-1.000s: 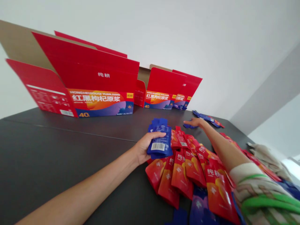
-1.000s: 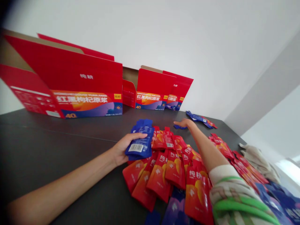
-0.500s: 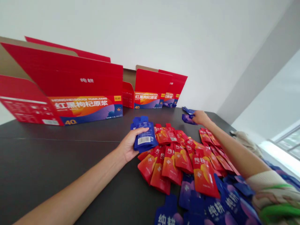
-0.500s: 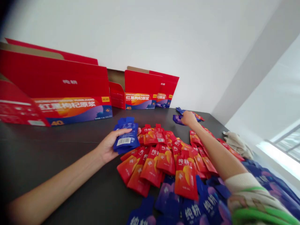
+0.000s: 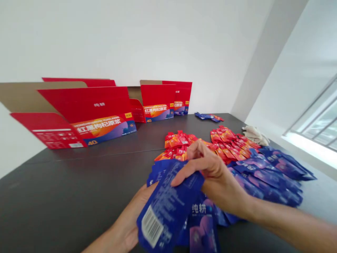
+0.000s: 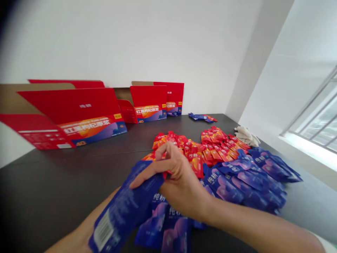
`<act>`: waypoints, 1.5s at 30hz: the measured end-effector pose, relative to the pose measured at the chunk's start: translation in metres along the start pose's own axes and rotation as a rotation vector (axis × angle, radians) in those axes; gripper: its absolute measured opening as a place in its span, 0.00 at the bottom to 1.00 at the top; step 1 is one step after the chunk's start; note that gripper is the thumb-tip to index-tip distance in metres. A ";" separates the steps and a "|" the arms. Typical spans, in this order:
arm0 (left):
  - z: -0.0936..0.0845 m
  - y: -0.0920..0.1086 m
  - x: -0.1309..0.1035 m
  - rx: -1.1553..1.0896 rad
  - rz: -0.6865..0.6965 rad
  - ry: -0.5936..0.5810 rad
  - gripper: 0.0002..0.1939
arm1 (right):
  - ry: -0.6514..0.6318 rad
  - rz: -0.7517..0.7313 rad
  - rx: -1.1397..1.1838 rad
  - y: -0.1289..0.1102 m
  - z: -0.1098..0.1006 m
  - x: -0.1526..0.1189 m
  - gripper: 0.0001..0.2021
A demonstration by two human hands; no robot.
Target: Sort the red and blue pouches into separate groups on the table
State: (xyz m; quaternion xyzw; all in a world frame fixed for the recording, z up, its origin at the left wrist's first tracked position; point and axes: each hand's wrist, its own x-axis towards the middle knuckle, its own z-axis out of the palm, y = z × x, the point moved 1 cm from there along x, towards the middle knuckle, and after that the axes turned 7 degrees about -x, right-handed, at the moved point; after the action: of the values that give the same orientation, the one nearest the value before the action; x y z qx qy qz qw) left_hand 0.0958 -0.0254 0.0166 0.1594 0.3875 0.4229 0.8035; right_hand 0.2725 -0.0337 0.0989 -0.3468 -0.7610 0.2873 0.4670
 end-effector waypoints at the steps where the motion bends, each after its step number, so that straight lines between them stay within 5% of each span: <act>1: -0.003 -0.004 -0.007 0.014 0.013 -0.002 0.06 | -0.060 -0.014 0.058 0.003 0.013 -0.004 0.07; 7: -0.032 -0.019 -0.037 0.149 0.038 0.200 0.13 | -0.367 -0.079 0.027 0.043 0.067 -0.013 0.19; 11: -0.035 -0.026 -0.052 0.092 -0.029 0.125 0.25 | -0.402 -0.119 -0.068 0.053 0.083 -0.020 0.20; 18: -0.042 -0.033 -0.067 0.040 -0.022 -0.008 0.25 | -0.534 -0.066 0.112 0.037 0.067 0.001 0.03; 22: -0.059 -0.040 -0.069 -0.063 0.006 -0.093 0.25 | -0.712 0.184 0.389 0.013 0.047 0.021 0.10; 26: -0.061 -0.039 -0.071 0.029 -0.053 0.027 0.25 | -0.628 0.432 0.379 -0.001 0.050 0.027 0.14; 32: -0.054 -0.031 -0.077 0.166 -0.109 0.071 0.30 | -0.664 0.735 0.038 0.029 0.078 0.009 0.15; 41: -0.044 -0.023 -0.074 0.251 -0.162 0.128 0.33 | -0.672 0.660 -0.280 0.060 0.086 -0.006 0.13; 45: -0.038 -0.019 -0.070 0.478 -0.055 0.189 0.33 | -0.572 0.418 -0.396 0.060 0.070 -0.002 0.10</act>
State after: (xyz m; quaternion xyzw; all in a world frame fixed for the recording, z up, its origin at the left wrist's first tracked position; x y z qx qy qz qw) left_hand 0.0534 -0.0957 0.0148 0.2937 0.5542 0.3103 0.7144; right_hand 0.2250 -0.0072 0.0244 -0.4834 -0.8139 0.3088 0.0923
